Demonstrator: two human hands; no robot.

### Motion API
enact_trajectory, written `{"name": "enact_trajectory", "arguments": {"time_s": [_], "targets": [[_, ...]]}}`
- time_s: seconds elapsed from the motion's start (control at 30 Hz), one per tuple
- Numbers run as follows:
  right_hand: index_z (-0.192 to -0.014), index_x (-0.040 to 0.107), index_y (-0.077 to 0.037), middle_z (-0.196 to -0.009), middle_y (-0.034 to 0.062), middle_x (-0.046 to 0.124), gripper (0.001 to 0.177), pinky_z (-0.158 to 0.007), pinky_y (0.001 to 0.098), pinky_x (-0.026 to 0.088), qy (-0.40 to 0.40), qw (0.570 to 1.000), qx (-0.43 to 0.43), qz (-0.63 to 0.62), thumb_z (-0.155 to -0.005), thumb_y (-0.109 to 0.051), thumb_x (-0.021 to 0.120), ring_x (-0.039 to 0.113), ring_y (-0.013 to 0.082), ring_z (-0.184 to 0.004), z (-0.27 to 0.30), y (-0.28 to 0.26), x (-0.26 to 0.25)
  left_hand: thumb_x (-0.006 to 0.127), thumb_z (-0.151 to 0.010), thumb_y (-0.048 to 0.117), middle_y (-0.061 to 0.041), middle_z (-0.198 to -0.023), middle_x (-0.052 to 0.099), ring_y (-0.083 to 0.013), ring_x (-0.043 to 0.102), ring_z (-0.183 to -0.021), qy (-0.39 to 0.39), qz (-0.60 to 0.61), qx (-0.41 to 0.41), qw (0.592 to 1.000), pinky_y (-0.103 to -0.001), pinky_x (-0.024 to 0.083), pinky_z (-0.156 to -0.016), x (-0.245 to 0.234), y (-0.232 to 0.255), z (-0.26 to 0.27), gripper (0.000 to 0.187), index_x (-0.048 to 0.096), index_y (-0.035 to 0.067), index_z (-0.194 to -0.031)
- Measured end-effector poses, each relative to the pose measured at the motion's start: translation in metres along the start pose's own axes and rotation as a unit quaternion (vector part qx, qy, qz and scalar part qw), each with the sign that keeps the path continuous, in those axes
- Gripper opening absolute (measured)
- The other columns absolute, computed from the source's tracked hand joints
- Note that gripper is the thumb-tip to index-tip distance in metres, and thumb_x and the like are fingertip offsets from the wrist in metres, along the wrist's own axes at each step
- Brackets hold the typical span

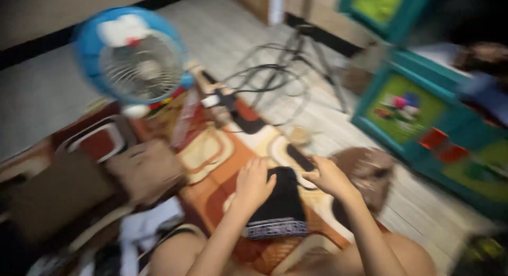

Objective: Folding various items of clothing including a t-shirt, a hoodie, and a collared shirt while sitting on the floor

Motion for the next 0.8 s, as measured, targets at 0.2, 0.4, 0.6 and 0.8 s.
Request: {"name": "enact_trajectory", "arguments": {"time_s": [0.2, 0.4, 0.6, 0.8], "targets": [[-0.148, 0.055, -0.025, -0.135, 0.0126, 0.069, 0.067, -0.106, 0.0537, 0.053, -0.057, 0.994, -0.08, 0.04, -0.087, -0.042, 0.077, 0.064, 0.0391, -0.128, -0.03, -0.084, 0.054, 0.07, -0.09, 0.033, -0.018, -0.124, 0.065, -0.0366, 0.057, -0.128, 0.066, -0.031, -0.073, 0.995, -0.055, 0.051, -0.099, -0.049, -0.073, 0.044, 0.057, 0.058, 0.004, -0.136], [-0.148, 0.053, -0.022, -0.139, 0.0151, 0.067, 0.063, -0.109, 0.0565, 0.05, -0.093, 0.986, -0.122, 0.06, -0.091, -0.038, 0.073, 0.061, 0.0421, -0.132, -0.035, -0.139, 0.066, 0.072, -0.089, 0.033, -0.018, -0.127, 0.064, -0.0376, 0.055, -0.132, 0.069, -0.04, -0.114, 0.99, -0.057, 0.05, -0.098, -0.059, -0.112, 0.063, 0.057, 0.058, 0.004, -0.136], [-0.144, 0.056, -0.02, -0.133, 0.0179, 0.069, 0.062, -0.105, 0.0554, 0.053, -0.061, 0.99, -0.112, 0.052, -0.088, -0.037, 0.076, 0.064, 0.0424, -0.127, -0.037, -0.101, 0.062, 0.072, -0.087, 0.034, -0.018, -0.123, 0.067, -0.0376, 0.059, -0.126, 0.061, -0.03, -0.083, 0.994, -0.056, 0.051, -0.098, -0.028, -0.087, 0.04, 0.057, 0.059, 0.004, -0.133], [-0.144, 0.056, -0.021, -0.129, 0.0179, 0.069, 0.061, -0.103, 0.0541, 0.054, -0.026, 0.997, -0.046, 0.052, -0.088, -0.036, 0.075, 0.065, 0.0417, -0.124, 0.005, -0.045, 0.015, 0.069, -0.092, 0.036, -0.015, -0.13, 0.063, -0.0336, 0.056, -0.131, -0.027, -0.014, -0.003, 1.0, -0.049, 0.05, -0.102, 0.023, -0.021, 0.004, 0.057, 0.054, 0.008, -0.14]]}}
Point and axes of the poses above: each hand's wrist, its own z-axis away from the middle knuckle, its own x-axis out of the palm, y = z × x, the point moved 7 cm from there along -z, towards the middle knuckle
